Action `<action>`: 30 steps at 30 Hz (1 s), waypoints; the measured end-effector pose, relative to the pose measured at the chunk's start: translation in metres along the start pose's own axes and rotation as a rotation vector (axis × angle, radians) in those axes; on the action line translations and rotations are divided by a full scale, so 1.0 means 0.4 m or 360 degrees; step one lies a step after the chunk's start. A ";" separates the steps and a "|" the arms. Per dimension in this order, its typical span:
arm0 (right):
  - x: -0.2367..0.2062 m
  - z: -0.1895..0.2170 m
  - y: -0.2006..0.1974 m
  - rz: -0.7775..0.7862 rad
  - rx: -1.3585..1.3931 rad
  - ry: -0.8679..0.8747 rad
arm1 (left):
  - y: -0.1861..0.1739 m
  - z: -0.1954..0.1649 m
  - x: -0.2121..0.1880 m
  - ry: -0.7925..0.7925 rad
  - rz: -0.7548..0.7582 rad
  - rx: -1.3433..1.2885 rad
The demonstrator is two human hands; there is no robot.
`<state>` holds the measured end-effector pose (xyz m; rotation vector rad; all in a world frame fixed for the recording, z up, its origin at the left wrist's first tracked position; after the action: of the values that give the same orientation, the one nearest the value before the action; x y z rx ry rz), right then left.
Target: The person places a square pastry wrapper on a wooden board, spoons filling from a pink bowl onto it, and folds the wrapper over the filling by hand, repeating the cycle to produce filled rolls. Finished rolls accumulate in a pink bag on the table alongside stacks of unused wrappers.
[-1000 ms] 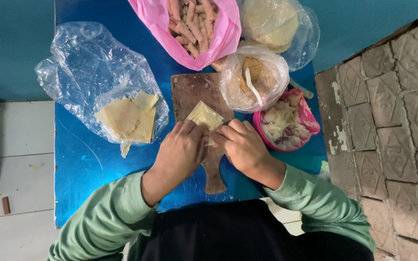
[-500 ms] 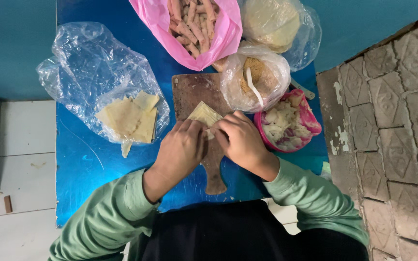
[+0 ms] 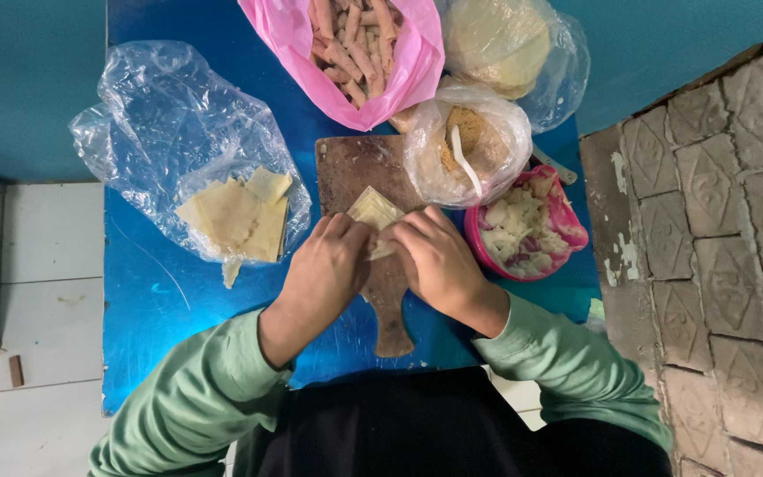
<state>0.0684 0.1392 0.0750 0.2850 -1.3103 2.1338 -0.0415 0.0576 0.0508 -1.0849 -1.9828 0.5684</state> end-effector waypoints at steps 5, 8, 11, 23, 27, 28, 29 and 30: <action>-0.003 0.006 0.006 0.0025 -0.0082 -0.0058 | 0.001 -0.003 -0.002 0.0053 0.0052 0.0038; -0.008 -0.002 0.013 0.0004 -0.0113 -0.0036 | 0.001 -0.002 0.001 0.0038 0.0034 0.0058; -0.006 -0.026 0.014 -0.0026 0.0013 0.0075 | -0.002 0.006 0.005 -0.0032 0.0010 -0.0044; 0.020 -0.039 0.011 0.0008 0.0128 0.0158 | -0.011 0.016 0.017 -0.0008 -0.0082 -0.0080; 0.013 -0.006 0.008 0.0000 -0.0064 0.0019 | -0.011 0.005 0.014 0.0080 -0.0010 -0.0005; 0.012 -0.004 0.008 -0.0004 -0.0077 0.0014 | -0.011 0.004 0.013 0.0097 0.0010 -0.0005; 0.012 -0.003 0.009 -0.0004 -0.0089 0.0012 | -0.011 0.007 0.014 0.0064 0.0014 -0.0020; 0.012 -0.004 0.010 -0.0006 -0.0101 0.0008 | -0.009 0.010 0.015 0.0031 0.0017 -0.0033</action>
<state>0.0626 0.1410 0.0735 0.2557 -1.3710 2.0842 -0.0484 0.0606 0.0536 -1.1102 -1.9712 0.5424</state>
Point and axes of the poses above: each hand's wrist, its own x-axis towards the middle knuckle, its own y-axis out of the palm, z = x × y, the point moved 7 cm from there along x, towards the middle knuckle, and after that the axes turned 9 degrees about -z, right-handed, at the moved point
